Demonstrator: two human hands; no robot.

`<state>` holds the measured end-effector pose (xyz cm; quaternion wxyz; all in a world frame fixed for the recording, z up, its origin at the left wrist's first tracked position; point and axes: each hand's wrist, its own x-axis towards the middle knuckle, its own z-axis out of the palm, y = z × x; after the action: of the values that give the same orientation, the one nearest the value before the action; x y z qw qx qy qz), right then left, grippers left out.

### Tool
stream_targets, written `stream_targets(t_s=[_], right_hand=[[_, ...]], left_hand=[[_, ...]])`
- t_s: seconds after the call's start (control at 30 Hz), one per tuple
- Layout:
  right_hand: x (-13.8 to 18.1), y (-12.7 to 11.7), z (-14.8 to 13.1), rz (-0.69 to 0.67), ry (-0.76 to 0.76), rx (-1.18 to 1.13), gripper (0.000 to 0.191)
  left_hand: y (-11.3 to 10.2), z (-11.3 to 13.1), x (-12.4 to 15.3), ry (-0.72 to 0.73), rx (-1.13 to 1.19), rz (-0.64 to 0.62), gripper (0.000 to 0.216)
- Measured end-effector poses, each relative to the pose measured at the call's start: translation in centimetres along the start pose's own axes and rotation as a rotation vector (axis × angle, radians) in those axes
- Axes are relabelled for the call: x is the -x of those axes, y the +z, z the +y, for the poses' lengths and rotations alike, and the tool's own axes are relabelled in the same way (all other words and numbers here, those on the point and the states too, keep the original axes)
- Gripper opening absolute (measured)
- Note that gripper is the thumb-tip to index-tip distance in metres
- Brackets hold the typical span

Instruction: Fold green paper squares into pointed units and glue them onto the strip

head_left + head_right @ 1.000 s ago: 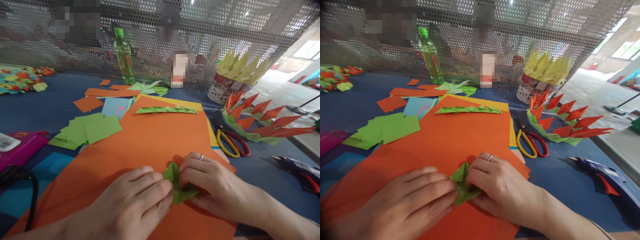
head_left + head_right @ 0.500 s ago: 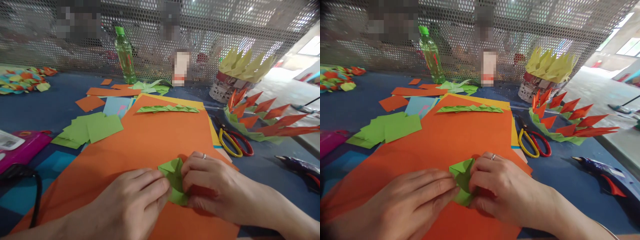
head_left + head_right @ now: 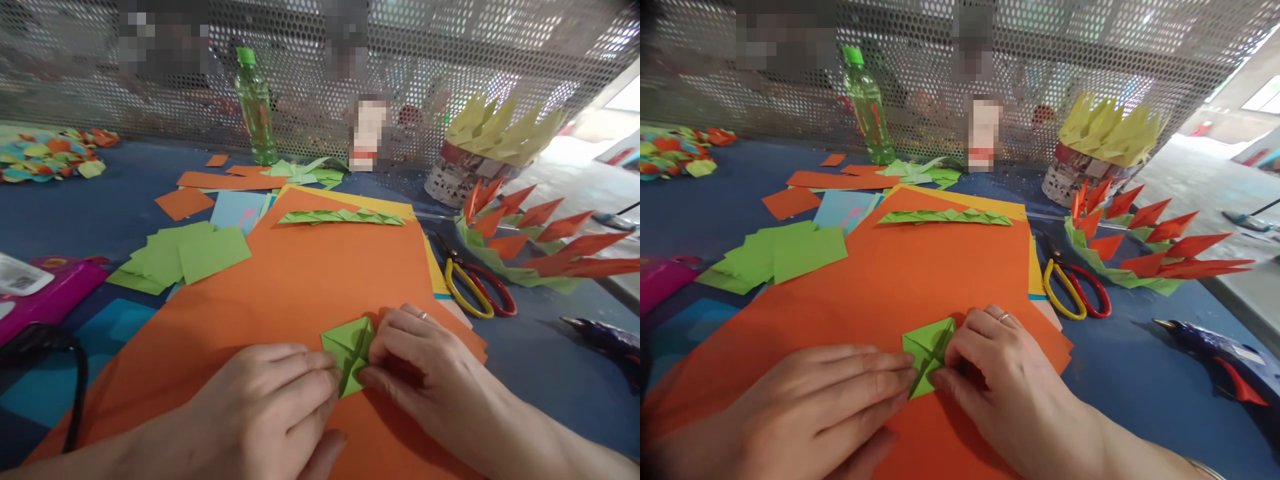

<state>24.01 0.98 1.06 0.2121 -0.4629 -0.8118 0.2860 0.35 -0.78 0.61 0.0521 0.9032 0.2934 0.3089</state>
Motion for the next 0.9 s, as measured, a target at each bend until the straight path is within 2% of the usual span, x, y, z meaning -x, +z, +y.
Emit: stream_targets(t_s=[0.4,0.53,0.73,0.9], right_hand=[[0.1,0.6,-0.2,0.074,-0.007,0.058,0.023],[0.0,0.5,-0.2,0.07,-0.013,0.049,0.023],[0.0,0.5,0.0,0.066,-0.019,0.051,0.023],[0.0,0.5,0.0,0.062,-0.014,0.05,0.023]], left_hand=[[0.2,0.0,0.3,0.009,0.011,-0.02,0.037],[0.0,-0.1,0.1,-0.005,0.007,-0.017,0.038],[-0.4,-0.6,-0.8,0.079,-0.025,-0.055,0.037],[0.0,-0.5,-0.7,0.041,0.005,-0.08,0.043]])
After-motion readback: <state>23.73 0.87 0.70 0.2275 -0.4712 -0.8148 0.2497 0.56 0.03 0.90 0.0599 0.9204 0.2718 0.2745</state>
